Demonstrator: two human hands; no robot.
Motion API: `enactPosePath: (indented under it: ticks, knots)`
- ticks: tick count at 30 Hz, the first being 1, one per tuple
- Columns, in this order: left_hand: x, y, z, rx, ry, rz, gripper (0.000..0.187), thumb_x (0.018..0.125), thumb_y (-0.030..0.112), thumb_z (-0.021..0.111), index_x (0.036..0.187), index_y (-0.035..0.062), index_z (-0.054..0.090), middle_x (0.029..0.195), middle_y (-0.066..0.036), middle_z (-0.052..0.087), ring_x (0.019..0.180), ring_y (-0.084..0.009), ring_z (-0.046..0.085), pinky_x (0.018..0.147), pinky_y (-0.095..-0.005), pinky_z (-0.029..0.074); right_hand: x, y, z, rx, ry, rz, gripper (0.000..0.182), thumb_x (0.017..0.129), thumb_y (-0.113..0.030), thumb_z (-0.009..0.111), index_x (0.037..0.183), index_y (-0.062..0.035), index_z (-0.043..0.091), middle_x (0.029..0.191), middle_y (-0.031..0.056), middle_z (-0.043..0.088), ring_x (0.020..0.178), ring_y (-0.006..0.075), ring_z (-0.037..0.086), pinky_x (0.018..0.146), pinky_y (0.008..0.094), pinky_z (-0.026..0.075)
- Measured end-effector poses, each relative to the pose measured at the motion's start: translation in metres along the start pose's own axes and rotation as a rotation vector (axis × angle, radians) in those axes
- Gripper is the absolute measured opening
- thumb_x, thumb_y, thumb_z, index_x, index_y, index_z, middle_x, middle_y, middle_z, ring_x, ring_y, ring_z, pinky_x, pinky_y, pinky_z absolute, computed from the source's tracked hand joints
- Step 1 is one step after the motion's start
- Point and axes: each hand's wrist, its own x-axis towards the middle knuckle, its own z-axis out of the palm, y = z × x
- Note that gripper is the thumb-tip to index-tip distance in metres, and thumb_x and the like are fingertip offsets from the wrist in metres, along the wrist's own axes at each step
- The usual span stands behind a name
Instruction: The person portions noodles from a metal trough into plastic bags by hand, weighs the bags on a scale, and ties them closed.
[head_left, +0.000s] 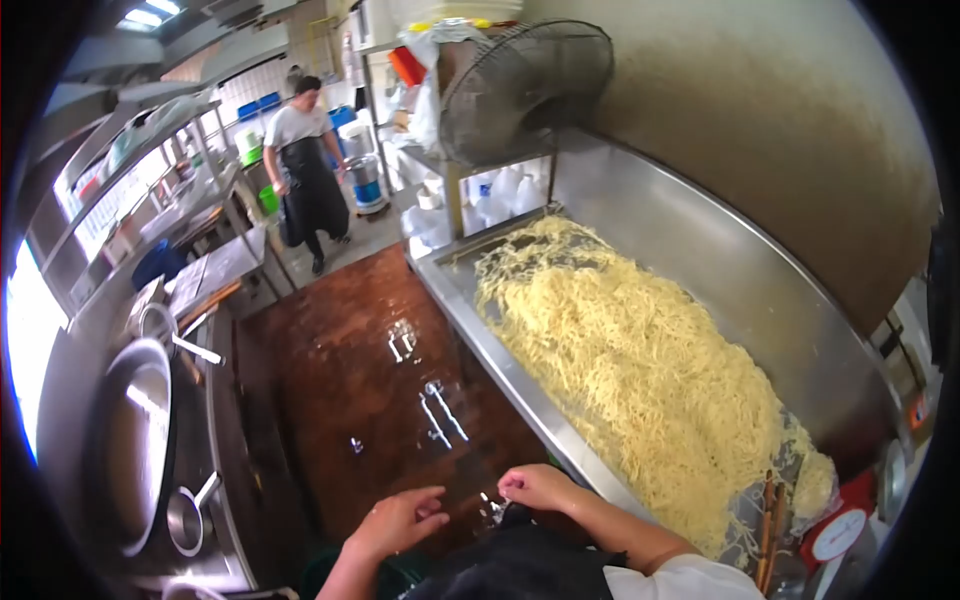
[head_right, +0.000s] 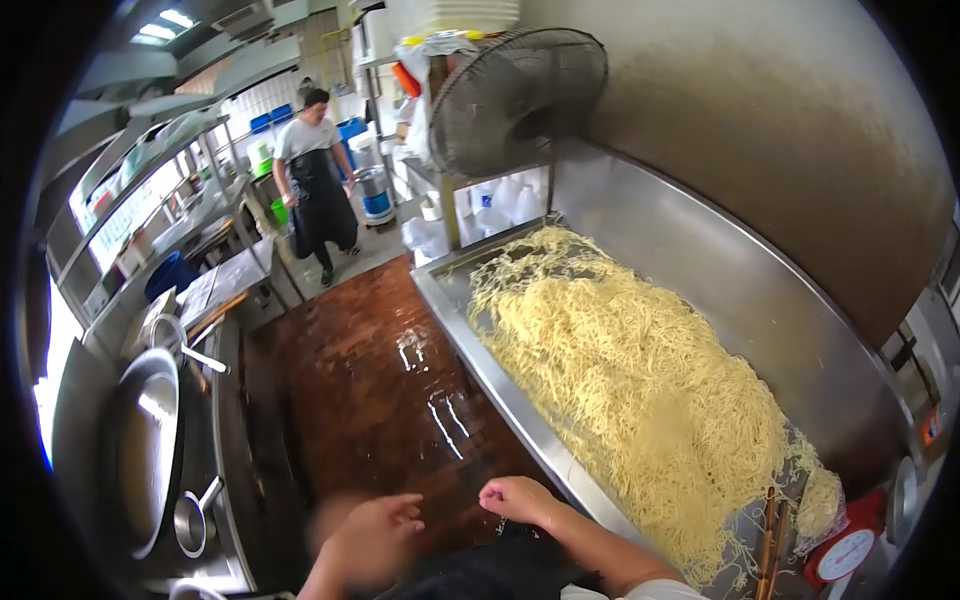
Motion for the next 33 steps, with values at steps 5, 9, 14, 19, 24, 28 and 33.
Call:
enactPosePath:
  ticks: [5,9,14,19,24,28,33]
  knots:
    - [0.133,0.043,-0.087,-0.412,0.423,0.164,0.037,0.079,0.012,0.071,0.114,0.0025,0.062,0.097,-0.007,0.064,0.082,-0.0116,0.059,0.072,-0.0262,0.049,0.069,-0.027,-0.084,-0.019,0.125,0.016,0.028,0.085,-0.033,0.063,0.097,-0.0090,0.067,0.086,0.0092,0.069,0.079,0.0234,0.066,0.069,0.0336,0.051]
    - [0.264,0.002,-0.159,-0.511,0.713,0.407,0.033,0.087,0.008,0.064,0.117,-0.0011,0.057,0.100,-0.006,0.062,0.087,-0.0114,0.058,0.077,-0.0253,0.049,0.100,-0.022,-0.126,0.105,0.226,0.085,0.029,0.086,-0.033,0.064,0.101,-0.0090,0.067,0.088,0.0079,0.069,0.081,0.0190,0.066,0.072,0.0306,0.051]
    - [0.427,0.011,-0.302,-0.658,0.943,0.571,0.031,0.093,0.027,0.059,0.112,0.0023,0.060,0.091,0.001,0.060,0.079,-0.0051,0.053,0.060,-0.0182,0.039,0.113,0.018,-0.135,0.356,0.470,0.315,0.026,0.086,-0.029,0.066,0.101,-0.0077,0.068,0.087,0.0049,0.069,0.080,0.0138,0.064,0.072,0.0272,0.050]
    - [0.607,0.021,-0.432,-0.406,0.966,0.744,0.047,0.088,0.028,0.065,0.123,-0.0030,0.054,0.106,-0.009,0.063,0.094,-0.0155,0.059,0.085,-0.0288,0.045,0.141,0.023,-0.125,0.695,0.777,0.583,0.025,0.086,-0.024,0.066,0.103,-0.0049,0.067,0.087,0.0029,0.069,0.078,0.0100,0.062,0.072,0.0245,0.050]
    - [0.719,0.050,-0.478,0.242,1.079,0.448,0.094,0.070,0.033,0.076,0.141,-0.0049,0.027,0.140,-0.025,0.039,0.125,-0.0406,0.043,0.103,-0.0419,0.037,0.169,0.001,-0.114,0.737,0.980,0.587,0.024,0.088,-0.019,0.064,0.105,-0.0035,0.068,0.089,0.0036,0.069,0.077,0.0088,0.061,0.072,0.0236,0.049]
    - [0.758,0.045,-0.470,0.376,1.006,0.398,0.101,0.067,0.026,0.077,0.144,-0.0023,0.018,0.142,-0.025,0.035,0.127,-0.0401,0.040,0.104,-0.0430,0.037,0.177,0.010,-0.098,0.704,1.056,0.650,0.023,0.088,-0.019,0.065,0.103,-0.0023,0.067,0.089,0.0047,0.069,0.077,0.0102,0.062,0.071,0.0242,0.050]
    - [0.776,0.050,-0.482,0.382,1.146,0.590,0.075,0.078,0.018,0.066,0.143,0.0050,0.030,0.139,-0.024,0.040,0.123,-0.0404,0.045,0.100,-0.0436,0.040,0.188,0.008,-0.100,0.750,1.168,0.677,0.020,0.089,-0.015,0.065,0.100,0.0005,0.065,0.084,0.0058,0.068,0.074,0.0121,0.064,0.070,0.0255,0.052]
